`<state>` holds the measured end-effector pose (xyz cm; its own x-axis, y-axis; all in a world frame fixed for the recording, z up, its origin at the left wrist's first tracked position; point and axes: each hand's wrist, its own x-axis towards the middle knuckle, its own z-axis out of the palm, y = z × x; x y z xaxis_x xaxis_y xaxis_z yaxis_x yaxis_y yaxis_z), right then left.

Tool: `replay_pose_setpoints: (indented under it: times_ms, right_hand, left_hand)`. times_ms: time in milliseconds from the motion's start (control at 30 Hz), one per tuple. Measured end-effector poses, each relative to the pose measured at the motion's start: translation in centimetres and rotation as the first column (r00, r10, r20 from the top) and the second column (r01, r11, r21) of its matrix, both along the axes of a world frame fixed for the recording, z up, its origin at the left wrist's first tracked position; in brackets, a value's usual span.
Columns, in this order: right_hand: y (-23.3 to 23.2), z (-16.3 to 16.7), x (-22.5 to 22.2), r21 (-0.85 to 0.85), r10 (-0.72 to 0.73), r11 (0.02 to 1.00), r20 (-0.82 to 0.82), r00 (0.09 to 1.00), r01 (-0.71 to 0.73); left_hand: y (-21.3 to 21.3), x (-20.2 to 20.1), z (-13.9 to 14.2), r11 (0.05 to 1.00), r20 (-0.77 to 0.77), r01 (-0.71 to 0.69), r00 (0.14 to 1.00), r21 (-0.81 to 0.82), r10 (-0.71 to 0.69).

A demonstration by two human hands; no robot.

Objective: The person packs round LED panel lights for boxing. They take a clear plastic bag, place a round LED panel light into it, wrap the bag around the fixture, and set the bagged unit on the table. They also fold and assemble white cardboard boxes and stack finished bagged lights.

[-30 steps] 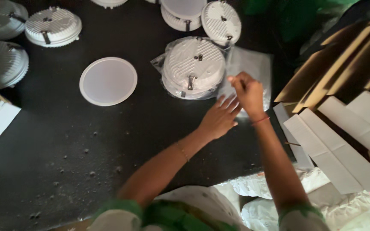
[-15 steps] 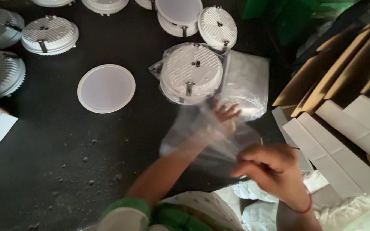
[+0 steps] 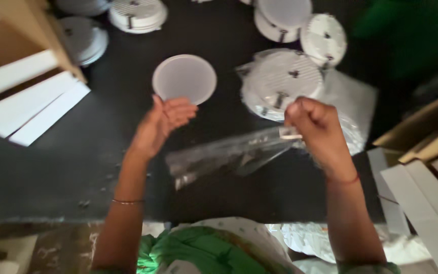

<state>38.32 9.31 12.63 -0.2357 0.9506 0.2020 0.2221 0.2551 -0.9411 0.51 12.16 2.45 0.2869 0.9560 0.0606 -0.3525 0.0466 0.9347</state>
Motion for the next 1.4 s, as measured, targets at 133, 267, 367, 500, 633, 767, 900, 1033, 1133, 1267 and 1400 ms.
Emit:
replay_pose_setpoints:
  times_ms: [133, 267, 367, 500, 633, 767, 900, 1033, 1133, 1267, 1400]
  right_hand:
    - [3.3, 0.5, -6.4, 0.083, 0.161, 0.981, 0.158, 0.974, -0.175]
    - [2.4, 1.2, -14.3, 0.089, 0.327, 0.923, 0.325, 0.887, -0.373]
    - [1.2, 2.7, -16.5, 0.196, 0.31, 0.877, 0.468, 0.828, -0.44]
    - [1.6, 3.7, -17.4, 0.499, 0.211, 0.744, 0.456, 0.865, -0.444]
    - [1.3, 2.4, -19.9, 0.264, 0.241, 0.91, 0.289, 0.927, -0.319]
    - [0.3, 1.5, -22.6, 0.309, 0.238, 0.897, 0.267, 0.934, -0.316]
    - [0.7, 0.9, -23.0, 0.297, 0.14, 0.935, 0.189, 0.972, -0.193]
    - [2.1, -0.4, -22.5, 0.126, 0.181, 0.979, -0.143, 0.973, -0.163]
    - [2.3, -1.7, -22.7, 0.106, 0.17, 0.982, -0.139, 0.976, -0.156]
    - [1.8, -2.9, -24.1, 0.117, 0.038, 0.992, 0.018, 0.999, -0.039]
    - [2.2, -3.2, -25.2, 0.047, 0.124, 0.992, -0.134, 0.983, -0.119]
  left_hand:
    - [-4.8, -3.0, 7.3, 0.924, -0.337, -0.068, 0.919, 0.376, 0.204]
    - [-7.2, 1.7, 8.4, 0.798, -0.604, 0.037, 0.674, 0.601, 0.424]
    - [-7.3, 1.2, 8.0, 0.775, -0.583, -0.256, 0.536, 0.578, 0.611]
    - [-9.5, -4.2, 8.2, 0.793, -0.564, -0.488, 0.562, 0.365, 0.605]
    - [-10.7, -5.6, 9.4, 0.637, -0.432, -0.432, 0.484, 0.639, 0.761]
    - [-10.8, -4.5, 11.0, 0.541, -0.343, -0.496, 0.437, 0.68, 0.832]
    - [-11.1, -6.8, 12.1, 0.505, -0.338, -0.548, 0.382, 0.667, 0.86]
    - [-12.1, -9.8, 11.5, 0.571, -0.382, -0.612, 0.424, 0.547, 0.821]
    - [-12.3, -10.6, 10.5, 0.552, -0.407, -0.61, 0.374, 0.569, 0.833]
    - [-12.3, -10.7, 9.1, 0.523, -0.421, -0.583, 0.313, 0.622, 0.851]
    - [-12.2, -12.1, 7.5, 0.609, -0.39, -0.667, 0.472, 0.429, 0.791]
